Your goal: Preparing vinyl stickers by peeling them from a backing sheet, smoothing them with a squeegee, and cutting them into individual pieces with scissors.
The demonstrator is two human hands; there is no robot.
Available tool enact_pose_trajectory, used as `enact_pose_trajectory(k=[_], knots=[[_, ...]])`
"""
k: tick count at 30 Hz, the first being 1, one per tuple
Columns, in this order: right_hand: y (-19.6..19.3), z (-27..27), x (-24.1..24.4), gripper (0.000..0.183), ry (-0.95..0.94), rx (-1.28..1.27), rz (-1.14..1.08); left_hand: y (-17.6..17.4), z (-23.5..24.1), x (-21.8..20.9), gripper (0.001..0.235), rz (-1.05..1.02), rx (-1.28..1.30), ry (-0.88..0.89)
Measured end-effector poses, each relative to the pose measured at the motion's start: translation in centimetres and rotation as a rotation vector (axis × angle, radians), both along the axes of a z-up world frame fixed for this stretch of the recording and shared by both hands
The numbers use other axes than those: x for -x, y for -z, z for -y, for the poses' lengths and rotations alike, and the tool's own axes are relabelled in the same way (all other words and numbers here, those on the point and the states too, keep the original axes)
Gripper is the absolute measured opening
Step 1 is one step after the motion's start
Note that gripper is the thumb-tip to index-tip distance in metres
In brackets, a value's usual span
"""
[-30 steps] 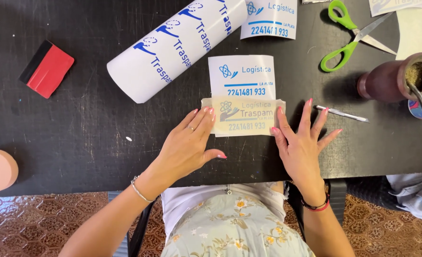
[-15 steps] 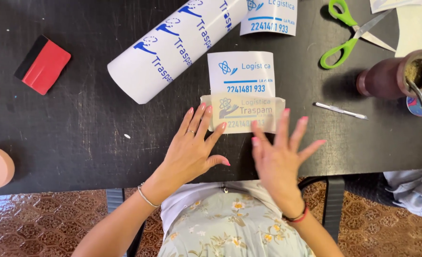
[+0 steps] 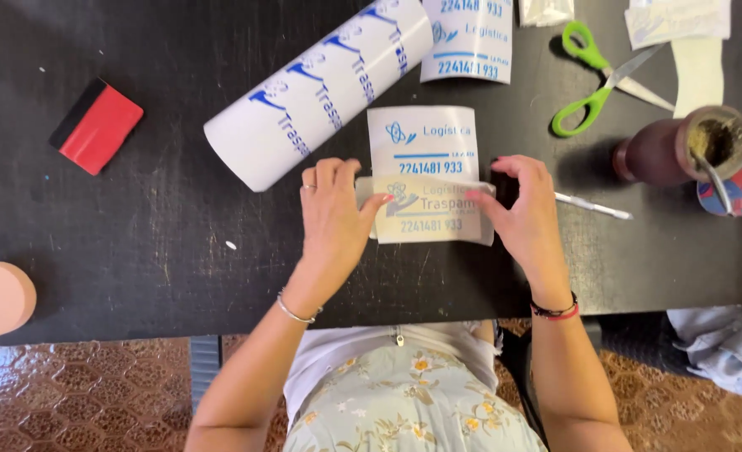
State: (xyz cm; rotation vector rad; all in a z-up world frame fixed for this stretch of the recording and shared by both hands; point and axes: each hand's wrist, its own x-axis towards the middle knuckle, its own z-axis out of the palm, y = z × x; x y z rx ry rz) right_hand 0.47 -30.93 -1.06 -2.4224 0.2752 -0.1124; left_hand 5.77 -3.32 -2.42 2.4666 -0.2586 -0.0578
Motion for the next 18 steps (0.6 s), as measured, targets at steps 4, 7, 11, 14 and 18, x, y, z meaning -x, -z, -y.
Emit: enact_pose_trajectory(k=[4,7,11,14,18], knots=[[-1.0,0.0,-1.9,0.033,-0.027,-0.041,-0.036,0.9,0.7,0.1,0.022,0.038,0.101,-0.078],[-1.1,0.8,-3.3,0.021,-0.097,-0.075,0.047,0.5,0.9,-0.9,0.022,0.095,0.172,-0.085],[-2.8,0.4,-2.8,0.022,0.035,-0.504,-0.137,-2.5,0.8,-0.2,0.018,-0.174,0.417,-0.118],[-2.4,0.3,-2.4,0.02,0.064,-0.768,-0.115,-1.9,0.3,-0.4,0.016,-0.326,0.665,-0.116],[0.2,0.4,-1.8,0.023,0.215,-0.974,0.097,-3.8,0.6,-0.4,0.073,-0.521,1.29,-0.18]])
